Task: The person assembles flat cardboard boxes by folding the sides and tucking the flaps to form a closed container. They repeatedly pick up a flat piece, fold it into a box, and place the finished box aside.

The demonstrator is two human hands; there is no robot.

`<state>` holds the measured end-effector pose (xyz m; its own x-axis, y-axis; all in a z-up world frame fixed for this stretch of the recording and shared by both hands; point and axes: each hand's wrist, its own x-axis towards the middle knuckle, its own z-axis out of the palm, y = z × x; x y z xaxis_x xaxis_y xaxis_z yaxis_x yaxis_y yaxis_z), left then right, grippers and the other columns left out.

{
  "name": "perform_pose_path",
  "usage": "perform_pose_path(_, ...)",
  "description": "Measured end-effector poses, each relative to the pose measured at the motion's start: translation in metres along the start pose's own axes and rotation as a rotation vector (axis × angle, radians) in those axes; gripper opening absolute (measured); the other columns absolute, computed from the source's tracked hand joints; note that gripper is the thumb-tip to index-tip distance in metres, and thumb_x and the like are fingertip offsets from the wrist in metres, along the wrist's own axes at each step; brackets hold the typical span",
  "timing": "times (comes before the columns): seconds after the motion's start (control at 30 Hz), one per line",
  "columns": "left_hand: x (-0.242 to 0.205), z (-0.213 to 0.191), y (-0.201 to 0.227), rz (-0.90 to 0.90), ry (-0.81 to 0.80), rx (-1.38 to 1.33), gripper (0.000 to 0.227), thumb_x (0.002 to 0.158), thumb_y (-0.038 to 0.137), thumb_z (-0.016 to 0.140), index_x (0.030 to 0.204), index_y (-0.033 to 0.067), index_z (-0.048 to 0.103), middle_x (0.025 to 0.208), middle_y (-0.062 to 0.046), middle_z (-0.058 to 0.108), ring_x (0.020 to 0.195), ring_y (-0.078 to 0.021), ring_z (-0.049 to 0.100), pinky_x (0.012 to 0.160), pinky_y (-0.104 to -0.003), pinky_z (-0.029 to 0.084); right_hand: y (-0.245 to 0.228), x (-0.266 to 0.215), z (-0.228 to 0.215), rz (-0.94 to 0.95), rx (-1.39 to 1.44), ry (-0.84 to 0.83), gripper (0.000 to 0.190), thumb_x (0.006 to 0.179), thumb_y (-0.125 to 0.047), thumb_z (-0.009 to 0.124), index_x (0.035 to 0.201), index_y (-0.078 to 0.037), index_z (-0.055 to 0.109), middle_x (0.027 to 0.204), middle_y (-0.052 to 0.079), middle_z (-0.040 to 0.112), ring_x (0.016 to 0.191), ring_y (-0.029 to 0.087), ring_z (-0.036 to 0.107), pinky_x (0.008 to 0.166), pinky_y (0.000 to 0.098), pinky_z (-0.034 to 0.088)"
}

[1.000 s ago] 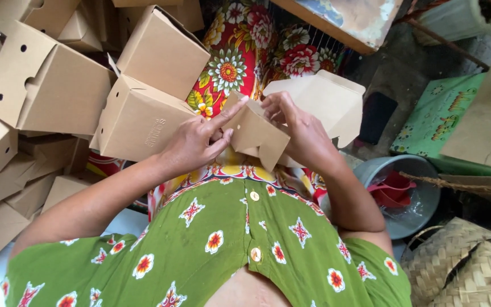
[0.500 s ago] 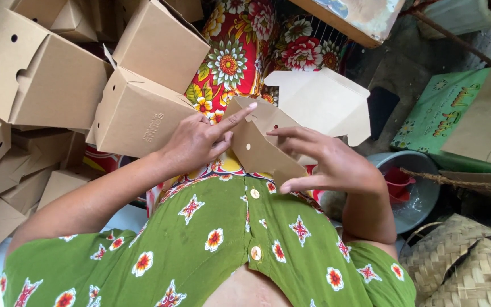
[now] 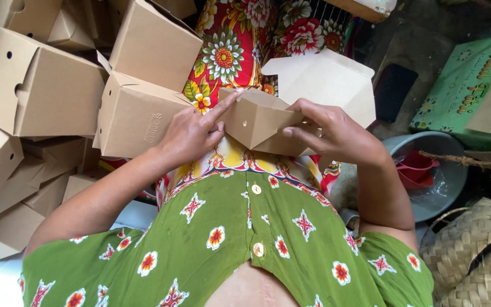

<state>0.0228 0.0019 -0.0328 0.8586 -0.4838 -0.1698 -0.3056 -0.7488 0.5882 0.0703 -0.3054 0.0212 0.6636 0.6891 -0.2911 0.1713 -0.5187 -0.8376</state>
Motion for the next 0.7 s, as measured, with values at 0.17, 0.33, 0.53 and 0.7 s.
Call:
perform_pose_path(0.17,0.003,0.005,-0.003,-0.006,-0.008,0.019,0.073,0.095,0.010,0.056,0.161,0.0180,0.028,0.046,0.002,0.060,0.047,-0.0207,0.060,0.069,-0.034,0.047,-0.013,-0.002,-0.003,0.010,-0.009,0.022,0.022,0.098,-0.006,0.062,0.119,-0.001,0.057,0.098,0.021,0.074,0.091,0.036,0.076,0.076,0.0484,0.059)
perform_pose_path(0.33,0.005,0.002,-0.001,-0.021,-0.036,0.005,0.072,0.094,0.009,0.054,0.161,0.0167,0.028,0.048,0.000,0.063,0.049,-0.0238,0.061,0.071,-0.035,0.046,-0.014,0.005,-0.006,0.037,0.007,-0.006,0.023,0.100,-0.003,0.057,0.123,-0.001,0.051,0.102,0.023,0.074,0.096,0.038,0.076,0.081,0.0521,0.059)
perform_pose_path(0.53,0.005,0.000,0.000,-0.011,-0.048,-0.005,0.072,0.095,0.009,0.054,0.161,0.0167,0.028,0.050,0.000,0.065,0.050,-0.0232,0.063,0.072,-0.035,0.047,-0.019,0.012,-0.013,0.084,0.115,-0.103,0.018,0.103,-0.010,0.054,0.119,-0.004,0.049,0.095,0.022,0.075,0.087,0.034,0.075,0.077,0.0523,0.057)
perform_pose_path(0.7,0.006,-0.005,0.006,-0.004,-0.058,-0.024,0.071,0.095,0.008,0.054,0.161,0.0170,0.029,0.050,-0.001,0.065,0.052,-0.0250,0.063,0.074,-0.036,0.047,-0.012,0.003,-0.010,0.088,0.027,-0.167,0.020,0.098,-0.012,0.062,0.111,-0.001,0.053,0.092,0.028,0.074,0.086,0.044,0.074,0.075,0.0562,0.056)
